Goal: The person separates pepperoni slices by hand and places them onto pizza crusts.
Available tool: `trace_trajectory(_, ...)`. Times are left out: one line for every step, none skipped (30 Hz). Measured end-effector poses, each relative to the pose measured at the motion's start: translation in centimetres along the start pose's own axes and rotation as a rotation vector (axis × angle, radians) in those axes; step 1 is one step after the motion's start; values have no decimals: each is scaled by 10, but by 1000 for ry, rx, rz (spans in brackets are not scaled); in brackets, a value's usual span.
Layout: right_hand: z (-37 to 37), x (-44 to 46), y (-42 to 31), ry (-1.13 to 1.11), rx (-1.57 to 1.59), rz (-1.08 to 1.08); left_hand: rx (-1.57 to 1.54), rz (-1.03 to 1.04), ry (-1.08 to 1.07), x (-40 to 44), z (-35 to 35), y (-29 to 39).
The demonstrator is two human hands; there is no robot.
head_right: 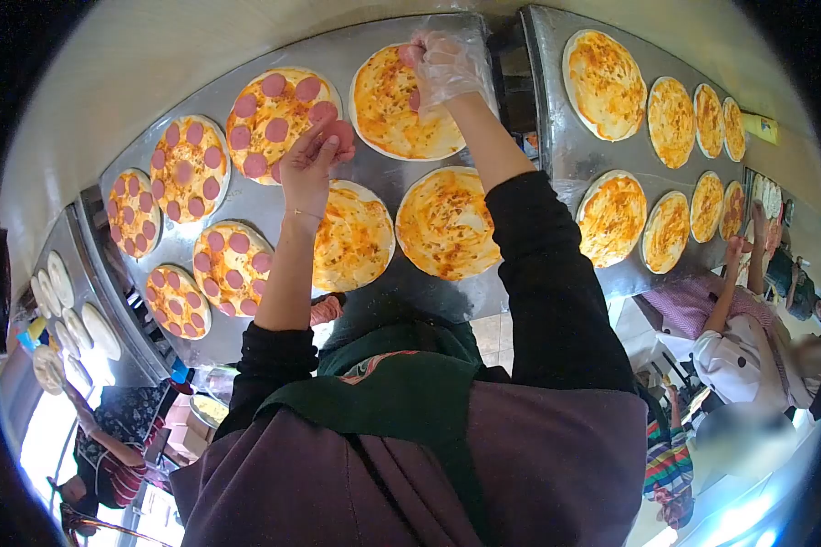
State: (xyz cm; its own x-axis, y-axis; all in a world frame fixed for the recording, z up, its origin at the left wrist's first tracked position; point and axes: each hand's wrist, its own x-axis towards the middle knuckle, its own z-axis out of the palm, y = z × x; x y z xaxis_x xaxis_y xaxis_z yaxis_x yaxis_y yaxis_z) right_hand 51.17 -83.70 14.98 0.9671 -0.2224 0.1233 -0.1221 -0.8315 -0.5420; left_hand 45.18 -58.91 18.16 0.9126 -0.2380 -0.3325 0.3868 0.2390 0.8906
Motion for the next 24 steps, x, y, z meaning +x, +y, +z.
trace_trajectory(-2,-1,-3,6,-149,-11,-4,17,-11,-2,1,0)
trace_trajectory(-5,0,-5,13,-299,-23,-3,18,-10,-3,3,1)
trace_trajectory(-7,0,-5,12,-298,-24,-2,9,-5,-4,5,2)
trace_trajectory(-10,0,-4,24,-323,-40,-1,1,0,-5,6,4)
trace_trajectory(-11,0,-4,35,-348,-58,-1,2,3,-5,8,5)
trace_trajectory(-14,-2,-8,32,-346,-59,-60,14,6,-6,10,6)
trace_trajectory(-19,-7,-16,49,-191,-76,-120,27,9,-7,10,5)
trace_trajectory(-24,-13,-24,67,-37,-92,-120,26,11,-7,11,4)
trace_trajectory(-29,-20,-33,67,-36,-93,-120,34,9,-5,10,2)
trace_trajectory(-34,-29,-43,-72,122,-120,-122,40,6,-5,11,1)
trace_trajectory(-39,-38,-52,-210,279,-146,-123,40,4,-5,13,1)
trace_trajectory(-41,-48,-61,-209,277,-145,-142,29,10,-5,15,1)
trace_trajectory(-40,-58,-70,-189,317,-241,-161,18,15,-5,17,0)
trace_trajectory(-40,-67,-76,-169,356,-338,-161,17,11,-6,18,0)
trace_trajectory(-38,-75,-78,-166,355,-335,-136,5,-28,-6,18,0)
trace_trajectory(-36,-81,-79,-106,300,-376,-111,-6,-67,-7,19,0)
trace_trajectory(-36,-87,-79,-48,245,-416,-110,-7,-70,-8,21,0)
trace_trajectory(-39,-91,-81,-46,246,-414,-143,-67,-58,-9,24,1)
trace_trajectory(-41,-95,-83,19,212,-410,-176,-127,-46,-11,25,1)
trace_trajectory(-43,-97,-84,84,178,-406,-174,-129,-48,-11,26,1)
trace_trajectory(-42,-100,-82,86,178,-404,-235,-184,-40,-12,26,0)
trace_trajectory(-40,-104,-79,102,188,-412,-294,-239,-30,-12,26,-2)
trace_trajectory(-38,-109,-76,118,199,-419,-291,-242,-32,-14,27,-4)
trace_trajectory(-39,-113,-74,120,200,-416,-262,-216,4,-15,28,-8)
